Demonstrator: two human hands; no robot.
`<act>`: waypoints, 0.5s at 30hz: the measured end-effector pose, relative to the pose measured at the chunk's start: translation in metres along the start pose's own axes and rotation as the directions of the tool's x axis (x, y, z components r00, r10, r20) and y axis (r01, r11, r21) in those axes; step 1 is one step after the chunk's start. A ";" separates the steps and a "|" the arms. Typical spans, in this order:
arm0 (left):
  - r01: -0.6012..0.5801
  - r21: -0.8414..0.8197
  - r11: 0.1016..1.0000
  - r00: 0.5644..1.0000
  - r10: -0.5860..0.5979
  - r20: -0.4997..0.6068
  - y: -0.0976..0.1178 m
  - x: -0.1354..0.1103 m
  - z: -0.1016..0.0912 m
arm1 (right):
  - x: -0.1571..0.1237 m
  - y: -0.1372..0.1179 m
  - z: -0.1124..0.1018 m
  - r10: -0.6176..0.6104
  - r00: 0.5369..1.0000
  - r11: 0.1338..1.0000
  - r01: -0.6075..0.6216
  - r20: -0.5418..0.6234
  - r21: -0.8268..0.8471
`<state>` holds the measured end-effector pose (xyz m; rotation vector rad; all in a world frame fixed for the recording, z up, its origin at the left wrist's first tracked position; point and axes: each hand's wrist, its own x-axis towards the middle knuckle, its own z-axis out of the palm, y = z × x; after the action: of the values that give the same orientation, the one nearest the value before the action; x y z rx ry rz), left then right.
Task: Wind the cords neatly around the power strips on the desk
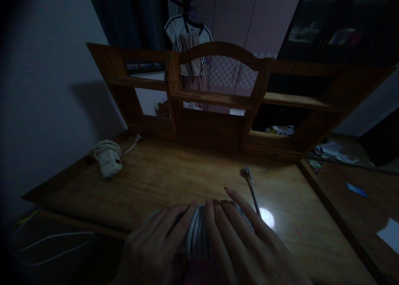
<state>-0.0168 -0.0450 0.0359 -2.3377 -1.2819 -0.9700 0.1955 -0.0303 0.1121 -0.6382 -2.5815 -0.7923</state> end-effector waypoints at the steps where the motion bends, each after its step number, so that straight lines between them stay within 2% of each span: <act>1: 0.001 0.025 1.000 1.000 -0.001 0.010 0.000 0.002 0.000 | 0.002 0.001 0.001 -0.006 1.000 1.000 0.006 0.013 -0.004; 3: -0.021 0.081 0.997 0.999 0.018 0.034 0.001 0.005 0.000 | 0.006 0.002 0.005 -0.020 0.999 1.000 0.020 0.035 -0.009; 7: -0.047 0.152 0.987 0.994 0.032 0.101 0.001 0.008 0.003 | 0.006 0.002 0.022 -0.024 1.000 1.000 0.024 -0.020 0.016; 11: -0.053 0.146 0.988 0.992 0.036 0.120 -0.002 0.009 0.008 | 0.000 0.003 0.036 -0.007 1.000 0.999 0.008 -0.021 0.048; 15: -0.059 0.098 0.993 0.993 0.049 0.107 -0.006 0.007 0.013 | -0.003 0.003 0.040 -0.010 1.000 0.993 0.010 0.004 0.118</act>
<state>-0.0139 -0.0296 0.0307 -2.3596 -1.2679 -0.7564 0.1914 -0.0052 0.0806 -0.5925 -2.6142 -0.6364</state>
